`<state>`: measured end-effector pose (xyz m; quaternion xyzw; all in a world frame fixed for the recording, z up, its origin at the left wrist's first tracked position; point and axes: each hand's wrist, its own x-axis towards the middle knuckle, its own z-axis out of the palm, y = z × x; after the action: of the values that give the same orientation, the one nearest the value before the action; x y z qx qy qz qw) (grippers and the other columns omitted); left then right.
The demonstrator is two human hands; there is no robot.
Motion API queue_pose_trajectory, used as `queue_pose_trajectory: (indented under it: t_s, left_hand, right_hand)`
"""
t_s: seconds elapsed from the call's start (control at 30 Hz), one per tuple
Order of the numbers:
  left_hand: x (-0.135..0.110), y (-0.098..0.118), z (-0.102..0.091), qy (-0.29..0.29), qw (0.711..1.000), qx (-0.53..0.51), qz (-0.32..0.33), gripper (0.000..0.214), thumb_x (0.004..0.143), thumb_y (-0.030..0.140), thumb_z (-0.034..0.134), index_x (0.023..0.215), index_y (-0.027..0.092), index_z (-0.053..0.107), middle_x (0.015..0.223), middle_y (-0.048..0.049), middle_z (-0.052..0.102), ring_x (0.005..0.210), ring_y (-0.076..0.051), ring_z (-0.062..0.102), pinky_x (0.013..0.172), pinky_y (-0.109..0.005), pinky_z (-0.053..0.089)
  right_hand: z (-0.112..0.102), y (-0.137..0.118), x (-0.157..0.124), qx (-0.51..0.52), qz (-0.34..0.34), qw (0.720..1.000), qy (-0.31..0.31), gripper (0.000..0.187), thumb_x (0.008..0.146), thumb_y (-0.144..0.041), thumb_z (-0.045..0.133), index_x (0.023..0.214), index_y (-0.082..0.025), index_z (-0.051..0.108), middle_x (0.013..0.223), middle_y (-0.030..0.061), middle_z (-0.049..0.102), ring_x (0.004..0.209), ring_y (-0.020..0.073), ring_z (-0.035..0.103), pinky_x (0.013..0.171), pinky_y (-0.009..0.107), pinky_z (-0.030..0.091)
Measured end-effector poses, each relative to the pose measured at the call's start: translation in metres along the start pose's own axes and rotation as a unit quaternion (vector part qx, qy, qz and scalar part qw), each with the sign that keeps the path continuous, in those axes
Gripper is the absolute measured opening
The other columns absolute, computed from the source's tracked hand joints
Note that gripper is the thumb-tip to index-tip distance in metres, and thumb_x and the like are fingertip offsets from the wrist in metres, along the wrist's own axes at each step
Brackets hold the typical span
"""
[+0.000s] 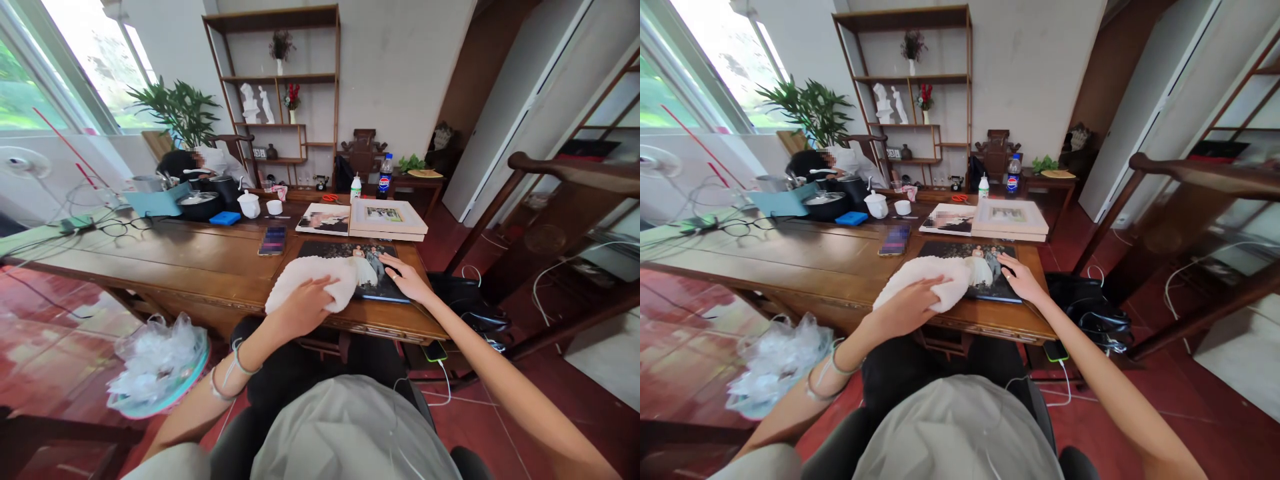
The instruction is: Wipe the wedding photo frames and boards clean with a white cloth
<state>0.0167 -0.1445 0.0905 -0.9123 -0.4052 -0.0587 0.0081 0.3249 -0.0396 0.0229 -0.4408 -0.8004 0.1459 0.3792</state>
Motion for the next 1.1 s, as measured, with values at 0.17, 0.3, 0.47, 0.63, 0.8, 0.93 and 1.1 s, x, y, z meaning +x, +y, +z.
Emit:
queue_pose_trajectory:
  t_s: [0.17,0.3,0.47,0.63,0.8,0.93,1.1]
  left_hand:
    - [0.044,-0.047,0.014,0.019,0.999,0.018,-0.024,0.024,0.088,0.017,0.048,0.105,0.016,0.065,0.133,-0.0090,0.057,0.133,-0.022,0.042,0.110,-0.033,0.034]
    - [0.087,-0.086,0.023,0.054,0.997,0.033,-0.044,0.031,0.091,0.028,0.049,0.115,0.013,0.062,0.133,-0.0116,0.056,0.132,-0.022,0.042,0.110,-0.032,0.032]
    - [0.102,-0.088,0.024,0.047,0.994,0.048,-0.087,0.033,0.093,0.026,0.044,0.118,0.014,0.061,0.146,-0.0135,0.041,0.136,-0.028,0.036,0.109,-0.046,0.032]
    - [0.073,-0.062,0.018,0.001,0.996,0.049,-0.075,0.029,0.090,0.017,0.044,0.110,0.016,0.066,0.149,-0.0099,0.038,0.139,-0.029,0.030,0.111,-0.051,0.029]
    - [0.019,-0.014,0.006,-0.020,0.999,0.003,-0.033,0.026,0.089,0.017,0.045,0.103,0.016,0.067,0.149,-0.0090,0.037,0.140,-0.027,0.029,0.111,-0.050,0.031]
    - [-0.012,0.024,-0.001,-0.017,0.998,-0.036,0.044,0.025,0.088,0.016,0.046,0.097,0.018,0.069,0.151,-0.0040,0.035,0.139,-0.025,0.031,0.113,-0.045,0.030]
    - [0.010,0.003,0.005,-0.001,0.999,-0.031,0.032,0.026,0.088,0.016,0.046,0.103,0.019,0.067,0.146,-0.0043,0.042,0.139,-0.021,0.032,0.113,-0.040,0.031]
  right_hand:
    - [0.000,-0.001,0.000,0.000,-0.003,1.000,0.002,0.037,0.088,-0.025,0.048,0.122,-0.025,0.063,0.134,0.0035,0.057,0.133,0.0232,0.043,0.115,0.049,0.029]
    - [0.000,0.000,0.000,-0.003,-0.001,1.000,0.002,0.038,0.089,-0.025,0.047,0.123,-0.023,0.063,0.135,0.0050,0.056,0.133,0.0238,0.042,0.115,0.049,0.029]
    - [0.000,-0.001,0.000,-0.004,-0.002,1.000,0.001,0.037,0.089,-0.026,0.048,0.122,-0.024,0.063,0.134,0.0046,0.057,0.133,0.0233,0.042,0.115,0.049,0.029]
    - [0.001,0.000,-0.001,-0.009,-0.005,1.000,0.008,0.037,0.089,-0.026,0.047,0.121,-0.022,0.064,0.133,0.0072,0.058,0.131,0.0242,0.045,0.113,0.049,0.031]
    - [0.002,0.001,-0.001,-0.002,-0.011,1.000,0.017,0.036,0.088,-0.026,0.048,0.119,-0.024,0.065,0.132,0.0054,0.059,0.131,0.0241,0.046,0.113,0.050,0.032]
    - [0.002,0.002,-0.001,-0.002,-0.011,1.000,0.016,0.036,0.088,-0.025,0.048,0.119,-0.024,0.065,0.131,0.0053,0.059,0.131,0.0241,0.046,0.113,0.050,0.032]
    - [0.002,0.002,-0.001,-0.006,-0.008,1.000,0.013,0.036,0.088,-0.027,0.048,0.119,-0.023,0.065,0.131,0.0065,0.059,0.131,0.0240,0.046,0.113,0.049,0.032]
